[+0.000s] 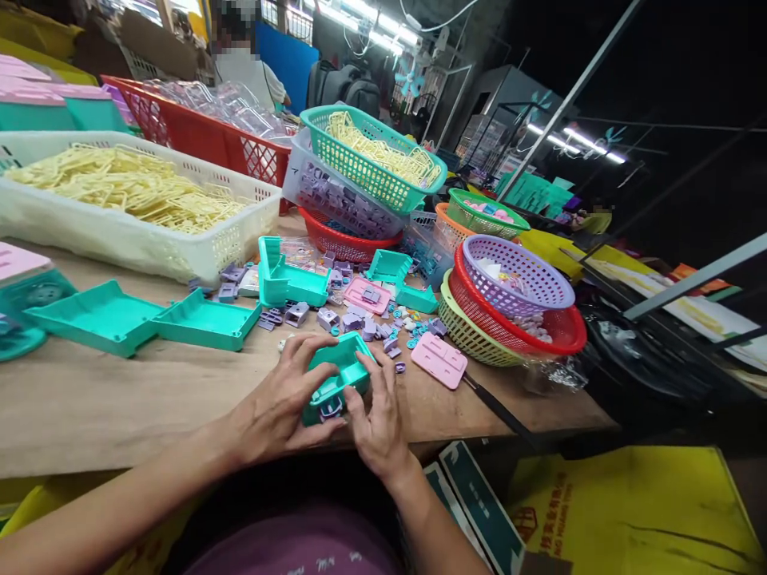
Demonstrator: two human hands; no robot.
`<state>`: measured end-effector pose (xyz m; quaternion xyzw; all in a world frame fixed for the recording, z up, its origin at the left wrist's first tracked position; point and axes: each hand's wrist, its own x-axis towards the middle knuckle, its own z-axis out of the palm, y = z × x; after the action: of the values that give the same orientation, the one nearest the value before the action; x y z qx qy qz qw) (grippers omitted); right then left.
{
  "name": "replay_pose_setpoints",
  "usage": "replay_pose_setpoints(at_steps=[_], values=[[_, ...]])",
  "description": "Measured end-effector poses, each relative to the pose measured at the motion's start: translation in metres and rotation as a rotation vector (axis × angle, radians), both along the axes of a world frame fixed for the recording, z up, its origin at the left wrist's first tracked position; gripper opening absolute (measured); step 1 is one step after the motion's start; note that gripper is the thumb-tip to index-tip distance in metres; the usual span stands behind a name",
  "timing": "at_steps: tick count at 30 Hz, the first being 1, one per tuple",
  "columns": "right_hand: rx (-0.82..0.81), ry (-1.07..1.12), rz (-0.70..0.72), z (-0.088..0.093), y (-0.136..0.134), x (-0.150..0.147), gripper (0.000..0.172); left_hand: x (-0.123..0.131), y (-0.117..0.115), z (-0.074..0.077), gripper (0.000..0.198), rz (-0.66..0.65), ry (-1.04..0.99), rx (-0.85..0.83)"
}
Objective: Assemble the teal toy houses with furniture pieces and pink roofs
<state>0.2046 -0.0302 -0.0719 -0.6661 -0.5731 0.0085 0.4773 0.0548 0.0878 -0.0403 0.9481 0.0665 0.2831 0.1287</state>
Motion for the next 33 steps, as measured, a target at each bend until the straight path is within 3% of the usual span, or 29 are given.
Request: replay_pose_setpoints(at_steps=[4, 9, 12, 15, 21, 28, 33], values=[[-0.016, -0.002, -0.024, -0.001, -0.001, -0.007, 0.045, 0.004, 0.003, 0.001, 0.044, -0.023, 0.034, -0.07], [-0.032, 0.093, 0.09, 0.004, 0.004, 0.007, 0.049, -0.003, 0.031, 0.006, 0.076, -0.101, 0.112, -0.186], [-0.03, 0.304, 0.174, 0.003, 0.008, 0.019, 0.048, -0.009, 0.048, 0.007, 0.06, -0.058, 0.117, -0.362], [-0.019, 0.37, 0.14, 0.001, 0.009, 0.032, 0.044, -0.012, 0.058, 0.005, 0.05, 0.0, 0.07, -0.478], [0.012, -0.004, -0.023, 0.008, 0.007, 0.052, 0.035, -0.009, 0.058, 0.003, 0.047, 0.018, 0.034, -0.438], [-0.043, -0.238, 0.175, 0.027, 0.036, 0.027, 0.04, 0.004, 0.042, 0.006, 0.045, 0.002, 0.113, -0.341], [0.099, -0.362, 0.178, 0.014, 0.066, 0.016, 0.049, 0.009, 0.037, -0.004, 0.046, 0.133, 0.014, -0.272]])
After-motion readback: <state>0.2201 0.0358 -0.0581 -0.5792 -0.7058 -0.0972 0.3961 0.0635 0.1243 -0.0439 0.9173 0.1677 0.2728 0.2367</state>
